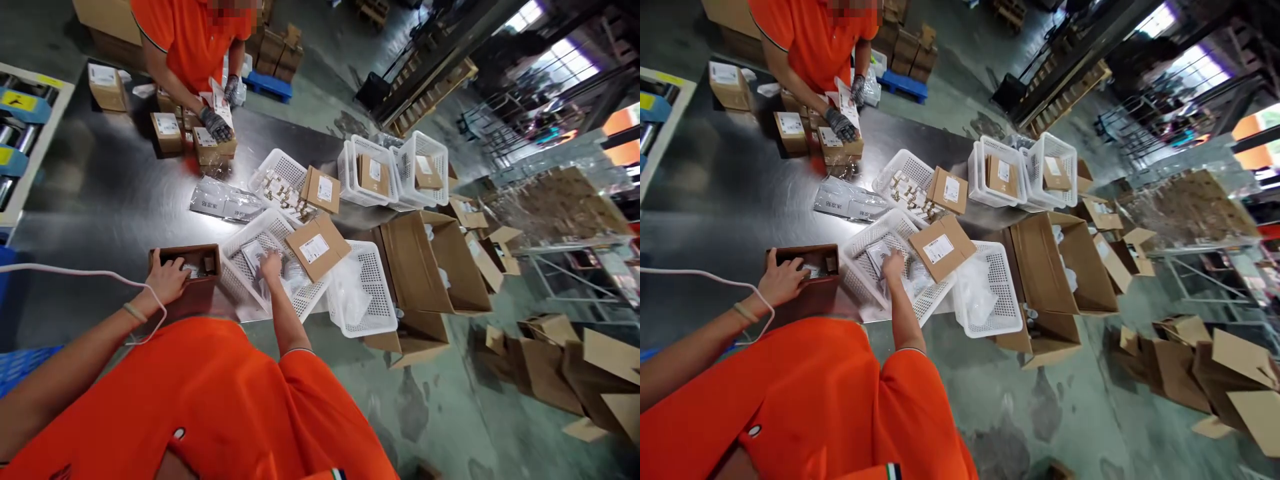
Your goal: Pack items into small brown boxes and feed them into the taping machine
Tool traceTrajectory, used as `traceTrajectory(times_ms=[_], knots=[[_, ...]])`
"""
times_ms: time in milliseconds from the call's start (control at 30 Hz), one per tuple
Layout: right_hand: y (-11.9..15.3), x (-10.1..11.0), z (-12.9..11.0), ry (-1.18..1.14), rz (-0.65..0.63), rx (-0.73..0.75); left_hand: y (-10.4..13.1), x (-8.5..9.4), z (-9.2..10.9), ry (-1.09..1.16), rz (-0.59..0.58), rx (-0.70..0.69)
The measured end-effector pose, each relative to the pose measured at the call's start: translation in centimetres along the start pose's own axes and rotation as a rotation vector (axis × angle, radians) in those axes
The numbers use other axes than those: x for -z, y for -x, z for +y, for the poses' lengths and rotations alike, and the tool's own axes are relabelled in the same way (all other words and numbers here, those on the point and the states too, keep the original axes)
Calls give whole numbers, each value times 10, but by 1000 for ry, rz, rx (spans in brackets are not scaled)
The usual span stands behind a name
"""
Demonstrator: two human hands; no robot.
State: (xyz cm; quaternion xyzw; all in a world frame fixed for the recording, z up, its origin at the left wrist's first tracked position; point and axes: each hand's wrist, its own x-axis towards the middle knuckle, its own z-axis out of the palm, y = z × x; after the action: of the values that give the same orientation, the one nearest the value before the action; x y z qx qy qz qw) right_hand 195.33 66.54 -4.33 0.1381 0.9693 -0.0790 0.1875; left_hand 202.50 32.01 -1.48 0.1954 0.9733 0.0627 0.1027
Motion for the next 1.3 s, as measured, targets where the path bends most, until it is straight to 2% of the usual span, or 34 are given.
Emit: traceTrajectory(times_ms=[200, 467, 533, 600, 667, 733, 767, 833, 900, 967, 1067, 1167, 1233, 1300], knots=[[8, -22, -11, 13, -154, 49, 0, 3, 1, 4, 1, 10], [-3, -3, 1, 65, -187, 118, 0, -4, -4, 66, 36, -6], [-2, 1, -2, 76, -162, 113, 0, -10, -9, 152, 101, -33], [1, 8, -5, 95, -126, 101, 2, -17, -14, 299, 221, -36], [6, 20, -11, 118, -74, 89, 4, -22, -18, 453, 410, 101], [14, 40, -19, 117, 8, 117, 4, -24, -19, 575, 593, 366], [20, 51, -26, 99, 56, 167, 2, -24, -21, 647, 644, 511], [33, 73, -45, 33, 136, 344, -5, -20, -25, 821, 652, 732], [49, 87, -72, -16, 136, 561, -14, -14, -32, 981, 610, 840], [63, 91, -104, 7, 63, 714, -20, -10, -41, 1073, 589, 870], [74, 76, -153, 128, -100, 815, -21, -6, -49, 1170, 573, 859], [75, 54, -189, 194, -207, 837, -17, -5, -48, 1236, 573, 862], [75, 43, -200, 194, -189, 829, -15, -5, -46, 1255, 583, 880], [76, 37, -196, 173, -126, 832, -13, -5, -44, 1268, 593, 906]])
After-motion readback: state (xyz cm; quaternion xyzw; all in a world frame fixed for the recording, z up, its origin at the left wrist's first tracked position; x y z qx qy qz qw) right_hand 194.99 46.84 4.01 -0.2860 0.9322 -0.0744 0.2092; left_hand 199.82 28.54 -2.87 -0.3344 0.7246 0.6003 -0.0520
